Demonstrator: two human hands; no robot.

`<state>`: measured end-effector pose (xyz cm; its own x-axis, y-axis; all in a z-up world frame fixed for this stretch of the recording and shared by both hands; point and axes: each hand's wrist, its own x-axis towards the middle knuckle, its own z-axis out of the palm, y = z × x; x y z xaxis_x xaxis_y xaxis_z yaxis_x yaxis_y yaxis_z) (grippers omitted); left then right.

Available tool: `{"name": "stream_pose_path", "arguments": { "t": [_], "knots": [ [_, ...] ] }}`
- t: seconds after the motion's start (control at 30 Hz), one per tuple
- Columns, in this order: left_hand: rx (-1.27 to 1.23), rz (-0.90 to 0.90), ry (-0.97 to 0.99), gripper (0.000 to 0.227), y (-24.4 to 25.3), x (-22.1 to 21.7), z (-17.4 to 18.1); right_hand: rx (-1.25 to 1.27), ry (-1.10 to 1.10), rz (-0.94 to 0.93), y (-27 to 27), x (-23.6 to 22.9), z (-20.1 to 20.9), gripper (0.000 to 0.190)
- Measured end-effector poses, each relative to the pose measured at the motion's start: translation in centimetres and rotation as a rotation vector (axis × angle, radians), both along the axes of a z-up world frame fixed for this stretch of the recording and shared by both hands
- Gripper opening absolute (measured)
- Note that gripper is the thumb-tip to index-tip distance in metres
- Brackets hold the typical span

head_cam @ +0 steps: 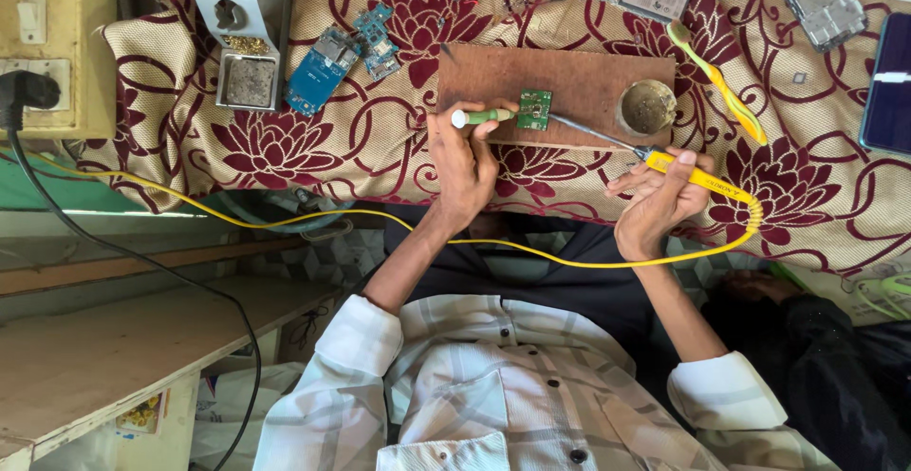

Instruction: The person solders a small green circuit board using a soldering iron and solder wire. They hold the board steady with one hand while applying heat and solder with the other, working on a wooden board placed on a patterned tablecloth.

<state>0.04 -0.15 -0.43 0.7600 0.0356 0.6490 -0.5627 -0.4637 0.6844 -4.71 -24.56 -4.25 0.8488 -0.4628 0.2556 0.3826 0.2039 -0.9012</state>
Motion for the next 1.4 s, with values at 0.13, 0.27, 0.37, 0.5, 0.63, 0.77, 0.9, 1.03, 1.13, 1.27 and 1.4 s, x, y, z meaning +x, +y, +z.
{"name": "stream_pose_path", "arguments": {
  "t": [0.13, 0.27, 0.37, 0.5, 0.63, 0.77, 0.9, 1.03, 1.13, 1.27, 1.4],
  "knots": [
    [-0.014, -0.020, -0.025, 0.028, 0.0, 0.2, 0.1, -0.019, -0.003, -0.001, 0.1, 0.2, 0.1, 0.032],
    [-0.010, -0.008, -0.022, 0.031, -0.1, 0.0, 0.2, -0.011, -0.015, 0.007, 0.1, 0.1, 0.2, 0.032],
    [-0.001, -0.004, -0.029, 0.031, 0.0, 0.1, 0.3, -0.023, 0.009, -0.017, 0.2, 0.2, 0.3, 0.031],
    [0.030, 0.001, -0.039, 0.033, 0.0, 0.3, 0.0, -0.025, -0.013, -0.012, 0.3, 0.1, 0.4, 0.029],
    [0.021, -0.017, -0.028, 0.037, 0.0, 0.2, -0.4, -0.032, -0.021, -0.011, 0.4, 0.2, 0.6, 0.027],
    [0.011, -0.039, -0.030, 0.038, 0.0, 0.2, -0.5, -0.037, -0.029, -0.018, 0.4, 0.3, 0.7, 0.026],
    [-0.007, -0.035, -0.019, 0.037, 0.0, 0.0, -0.4, -0.043, 0.004, -0.049, 0.3, 0.4, 0.7, 0.026],
    [-0.021, -0.028, 0.000, 0.033, -0.1, 0.1, -0.1, -0.099, -0.035, -0.054, 0.2, 0.5, 0.9, 0.026],
    [-0.027, -0.035, -0.019, 0.032, -0.2, 0.0, -0.2, -0.159, -0.064, -0.045, 0.0, 0.4, 1.4, 0.026],
    [-0.066, -0.041, 0.009, 0.029, -0.3, 0.0, -0.2, -0.313, -0.091, -0.079, -0.3, 0.7, 2.8, 0.024],
    [-0.074, -0.027, -0.013, 0.026, -0.4, -0.1, -0.4, -0.405, -0.107, -0.083, -0.5, 1.0, 3.3, 0.022]
  ]
}}
